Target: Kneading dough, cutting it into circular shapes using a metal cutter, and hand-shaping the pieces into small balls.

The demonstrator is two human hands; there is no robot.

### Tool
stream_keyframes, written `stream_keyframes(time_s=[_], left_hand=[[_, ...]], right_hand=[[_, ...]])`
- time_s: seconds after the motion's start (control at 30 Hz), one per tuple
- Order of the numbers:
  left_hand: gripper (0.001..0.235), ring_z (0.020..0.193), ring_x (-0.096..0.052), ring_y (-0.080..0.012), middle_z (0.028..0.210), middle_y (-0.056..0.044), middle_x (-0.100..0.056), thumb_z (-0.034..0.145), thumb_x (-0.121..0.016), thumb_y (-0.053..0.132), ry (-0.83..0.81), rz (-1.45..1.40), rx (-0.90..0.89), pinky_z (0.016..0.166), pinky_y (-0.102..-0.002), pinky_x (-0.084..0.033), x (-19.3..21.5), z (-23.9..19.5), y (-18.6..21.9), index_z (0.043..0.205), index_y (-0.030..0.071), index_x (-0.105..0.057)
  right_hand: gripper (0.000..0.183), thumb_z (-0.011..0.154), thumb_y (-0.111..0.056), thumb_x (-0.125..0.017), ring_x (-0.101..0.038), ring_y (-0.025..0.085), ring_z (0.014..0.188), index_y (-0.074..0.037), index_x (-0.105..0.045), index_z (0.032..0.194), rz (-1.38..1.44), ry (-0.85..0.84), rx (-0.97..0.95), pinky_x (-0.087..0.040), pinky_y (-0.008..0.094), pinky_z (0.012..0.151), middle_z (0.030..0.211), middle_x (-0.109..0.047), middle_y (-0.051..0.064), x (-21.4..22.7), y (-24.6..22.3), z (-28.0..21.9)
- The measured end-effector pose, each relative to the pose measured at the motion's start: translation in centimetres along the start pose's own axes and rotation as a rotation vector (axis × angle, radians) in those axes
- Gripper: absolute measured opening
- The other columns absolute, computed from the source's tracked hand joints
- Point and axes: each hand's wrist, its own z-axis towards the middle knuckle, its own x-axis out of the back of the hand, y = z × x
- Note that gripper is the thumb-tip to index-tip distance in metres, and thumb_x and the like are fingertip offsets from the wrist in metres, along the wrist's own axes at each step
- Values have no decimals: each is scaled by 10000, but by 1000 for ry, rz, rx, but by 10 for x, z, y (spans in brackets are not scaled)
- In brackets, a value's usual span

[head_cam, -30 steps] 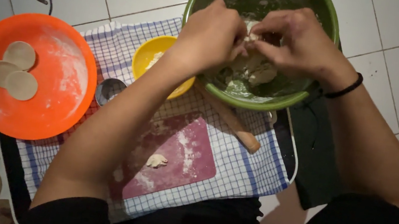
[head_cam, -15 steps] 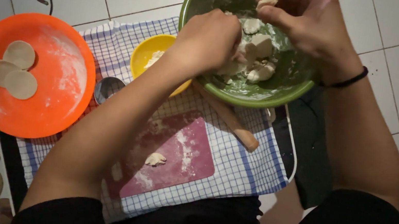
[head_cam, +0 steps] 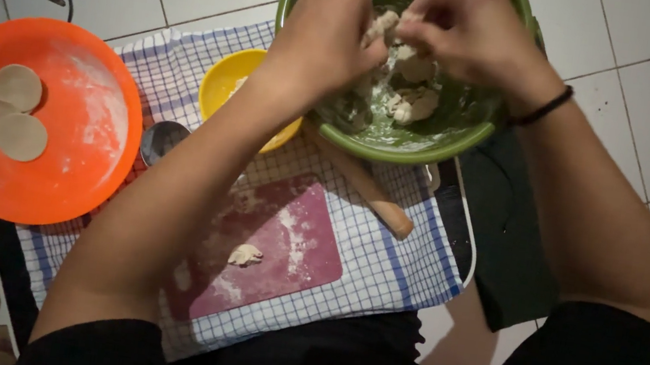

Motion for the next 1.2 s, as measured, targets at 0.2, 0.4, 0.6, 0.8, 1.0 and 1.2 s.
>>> stream_keyframes(time_s=[0.2, 0.4, 0.6, 0.8, 1.0, 1.2], left_hand=[[161, 781, -625, -400, 846, -250, -693, 841, -701, 59, 132, 93, -35, 683, -476, -559, -12, -6, -6, 904, -84, -663], [279, 886, -653, -436, 1096, -258, -630, 920, -659, 21, 296, 18, -46, 742, -496, -567, 4, -7, 14, 1187, -14, -587], [258, 758, -684, -429, 1010, -233, -704, 914, -641, 48, 306, 53, -16, 646, -509, -553, 3, -7, 11, 1163, -1, -595], [216, 735, -660, -424, 930, -223, -702, 872, -671, 57, 389, -23, -5, 655, -494, -528, 4, -7, 6, 1072, -5, -618], [171, 703, -671, -398, 914, -205, -712, 880, -661, 52, 396, -29, -14, 624, -476, -533, 6, -8, 11, 1040, -5, -641], [129, 777, -658, -402, 998, -155, -687, 879, -612, 67, 217, 43, -1, 679, -502, -503, 11, -11, 6, 985, 43, -680]], right_hand=[[172, 886, 92, -704, -591, 215, 459, 43, -802, 1019, -158, -10, 163, -488, 349, 430, 802, -749, 158, -9, -3, 1], [90, 792, 17, -695, -673, 333, 649, 37, -747, 863, -456, -10, 287, -583, 428, 643, 850, -709, 182, -22, 9, 0], [144, 808, -115, -776, -665, 307, 702, -42, -826, 920, -537, -191, 299, -587, 402, 689, 919, -709, 162, -32, 8, 3], [144, 843, -144, -685, -674, 260, 807, -52, -791, 877, -783, -206, 381, -620, 368, 696, 942, -722, 123, -40, 15, 6], [178, 811, -137, -690, -691, 299, 770, -22, -777, 916, -775, -195, 427, -603, 375, 705, 913, -718, 159, -43, 24, 10], [102, 680, -56, -789, -656, 347, 566, -33, -770, 778, -666, -204, 111, -582, 429, 621, 730, -710, 171, -27, 21, 19]])
